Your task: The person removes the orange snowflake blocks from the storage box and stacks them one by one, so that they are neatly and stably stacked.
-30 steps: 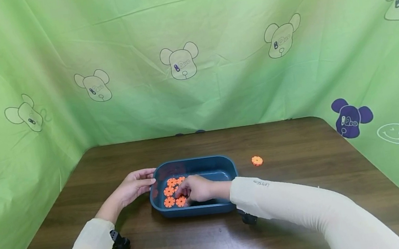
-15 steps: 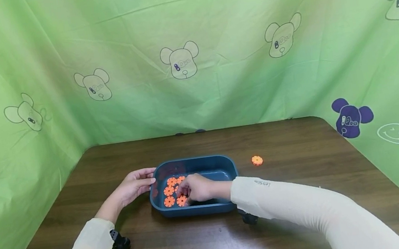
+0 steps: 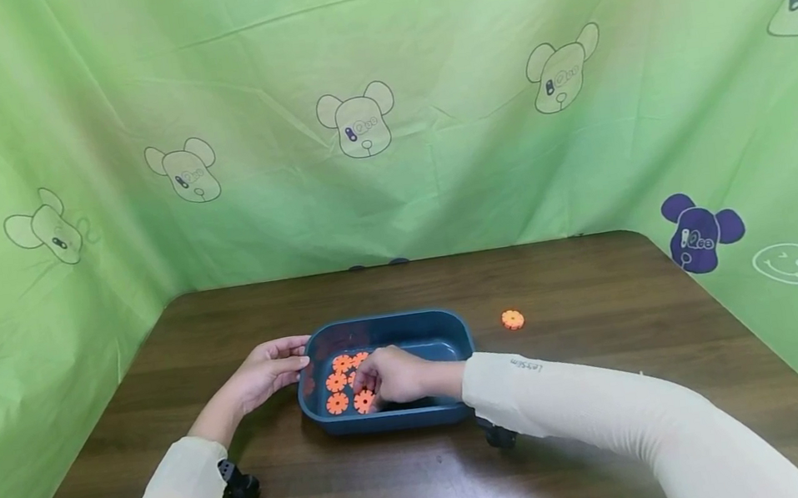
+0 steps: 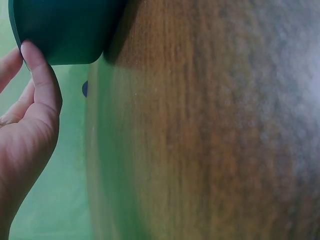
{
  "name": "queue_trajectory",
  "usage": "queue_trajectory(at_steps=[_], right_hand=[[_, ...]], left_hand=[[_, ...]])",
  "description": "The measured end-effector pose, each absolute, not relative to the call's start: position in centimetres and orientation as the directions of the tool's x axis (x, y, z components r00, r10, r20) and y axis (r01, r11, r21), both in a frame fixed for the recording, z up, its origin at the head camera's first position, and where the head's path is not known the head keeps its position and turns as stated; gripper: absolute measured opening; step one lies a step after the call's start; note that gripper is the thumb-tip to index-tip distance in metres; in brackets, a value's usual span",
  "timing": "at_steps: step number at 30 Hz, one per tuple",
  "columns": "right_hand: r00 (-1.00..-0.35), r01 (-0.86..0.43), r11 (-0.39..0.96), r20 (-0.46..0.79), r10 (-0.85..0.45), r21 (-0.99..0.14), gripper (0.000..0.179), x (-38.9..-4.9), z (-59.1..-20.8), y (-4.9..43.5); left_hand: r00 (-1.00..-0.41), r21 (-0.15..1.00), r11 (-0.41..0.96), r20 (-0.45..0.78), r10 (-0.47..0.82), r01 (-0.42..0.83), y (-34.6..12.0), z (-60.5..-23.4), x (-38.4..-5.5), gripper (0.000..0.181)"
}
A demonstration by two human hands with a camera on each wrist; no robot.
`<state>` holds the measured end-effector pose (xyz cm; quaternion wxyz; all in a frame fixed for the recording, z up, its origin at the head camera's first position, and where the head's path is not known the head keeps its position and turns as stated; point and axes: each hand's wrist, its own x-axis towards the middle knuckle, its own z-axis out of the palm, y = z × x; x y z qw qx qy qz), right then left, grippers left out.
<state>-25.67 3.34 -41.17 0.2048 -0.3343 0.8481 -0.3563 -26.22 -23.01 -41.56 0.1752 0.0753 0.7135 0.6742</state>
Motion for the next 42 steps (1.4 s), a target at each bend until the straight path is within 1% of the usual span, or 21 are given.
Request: queue_trajectory(at_steps=[6,16,20,25,34,42], right_hand=[[-0.698,-0.402,0.523,-0.119,-0.707,-0.751,0.024,-25.8,-41.1,3.5],[-0.69,-0.42,0.521,-0.111,-0.715,-0.743,0.023,-26.0,-41.1,3.8],[-0.697,-0.409,0.531,-0.122,-0.707,-0.742,0.021,-26.0,-41.0,4.0],[-0.704,-0.374,0.523,-0.133,-0.698,-0.766,0.02,-26.0,-40.9,4.1],[-0.725,-0.251,0.49,-0.174,-0.666,-0.835,0.02,-25.9,-40.3,4.5],[-0.731,-0.232,0.468,-0.165,-0.662,-0.853,0.024,-26.2,-39.7,5.4]], left_hand=[[-0.924,0.989,0.076,-0.148,0.352,-0.129,-23.0,-41.5,-26.2,0.055],[-0.922,0.989,0.077,-0.148,0.358,-0.129,-22.9,-41.5,-26.2,0.056],[-0.922,0.989,0.072,-0.149,0.358,-0.132,-22.9,-41.5,-26.2,0.055],[-0.923,0.989,0.074,-0.148,0.355,-0.13,-22.9,-41.5,-26.2,0.054],[-0.922,0.989,0.076,-0.147,0.359,-0.128,-22.9,-41.6,-26.2,0.055],[-0.922,0.989,0.071,-0.146,0.358,-0.129,-22.8,-41.5,-26.1,0.054]])
